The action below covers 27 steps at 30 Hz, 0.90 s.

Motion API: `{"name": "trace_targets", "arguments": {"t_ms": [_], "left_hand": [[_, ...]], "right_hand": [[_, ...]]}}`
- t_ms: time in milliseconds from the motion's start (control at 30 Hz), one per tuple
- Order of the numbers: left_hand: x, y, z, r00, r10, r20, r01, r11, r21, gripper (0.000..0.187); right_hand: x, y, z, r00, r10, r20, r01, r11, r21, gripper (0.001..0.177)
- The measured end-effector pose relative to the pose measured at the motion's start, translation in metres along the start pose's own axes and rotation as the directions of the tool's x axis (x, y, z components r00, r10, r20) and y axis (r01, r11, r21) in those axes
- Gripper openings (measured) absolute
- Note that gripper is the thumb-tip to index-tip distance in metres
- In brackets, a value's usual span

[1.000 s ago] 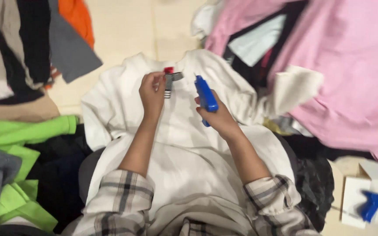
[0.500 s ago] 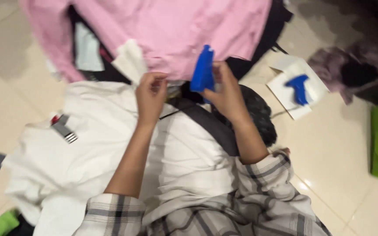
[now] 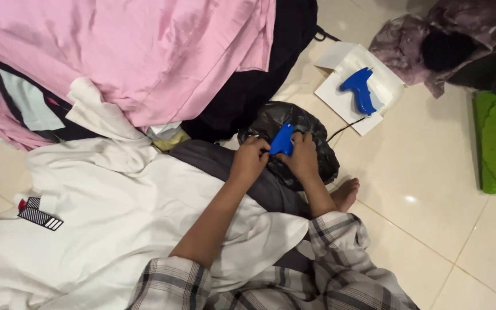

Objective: The person is using a blue tagging gun to attach labels to various items of clothing and then sorting them into piles on the floor.

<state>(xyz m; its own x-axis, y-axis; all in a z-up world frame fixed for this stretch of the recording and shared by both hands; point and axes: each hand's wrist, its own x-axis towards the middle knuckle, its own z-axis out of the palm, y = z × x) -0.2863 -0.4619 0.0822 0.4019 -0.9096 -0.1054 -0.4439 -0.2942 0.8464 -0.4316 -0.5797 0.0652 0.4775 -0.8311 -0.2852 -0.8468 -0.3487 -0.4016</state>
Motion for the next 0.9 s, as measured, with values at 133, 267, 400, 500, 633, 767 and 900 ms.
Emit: {"name": "trace_targets", "arguments": {"t_ms": [133, 267, 400, 500, 633, 767, 900], "left_hand": [[0.000, -0.005, -0.013, 0.999, -0.025, -0.035, 0.022, 0.997, -0.072, 0.016], [-0.009, 0.002, -0.075, 0.981, -0.059, -0.186, 0.019, 0.978, -0.208, 0.013], [-0.036, -0.046, -0.159, 0.905, -0.046, -0.423, -0.040, 0.981, -0.192, 0.014], [-0.081, -0.100, -0.237, 0.784, -0.050, -0.619, -0.028, 0.993, -0.116, 0.013], [-0.175, -0.176, -0.331, 0.592, -0.266, -0.761, 0.156, 0.964, -0.216, 0.015], [-0.274, -0.292, -0.375, 0.390, -0.451, -0.803, 0.379, 0.873, -0.307, 0.018], [-0.366, -0.372, -0.387, 0.176, -0.677, -0.715, 0.493, 0.689, -0.531, 0.031]], "right_hand": [[0.003, -0.005, 0.005, 0.999, -0.003, -0.033, 0.001, 0.998, -0.059, 0.066], [-0.007, -0.070, -0.036, 0.963, -0.201, -0.182, 0.188, 0.978, -0.085, 0.051], [-0.017, -0.179, -0.040, 0.881, -0.441, -0.169, 0.449, 0.893, 0.011, 0.050], [-0.044, -0.278, -0.022, 0.823, -0.566, -0.051, 0.568, 0.814, 0.120, 0.046], [-0.076, -0.392, 0.041, 0.648, -0.740, 0.181, 0.733, 0.670, 0.117, 0.042], [-0.099, -0.474, 0.134, 0.549, -0.768, 0.329, 0.800, 0.597, 0.059, 0.043], [-0.083, -0.504, 0.254, 0.520, -0.750, 0.408, 0.831, 0.556, -0.038, 0.048]]}}
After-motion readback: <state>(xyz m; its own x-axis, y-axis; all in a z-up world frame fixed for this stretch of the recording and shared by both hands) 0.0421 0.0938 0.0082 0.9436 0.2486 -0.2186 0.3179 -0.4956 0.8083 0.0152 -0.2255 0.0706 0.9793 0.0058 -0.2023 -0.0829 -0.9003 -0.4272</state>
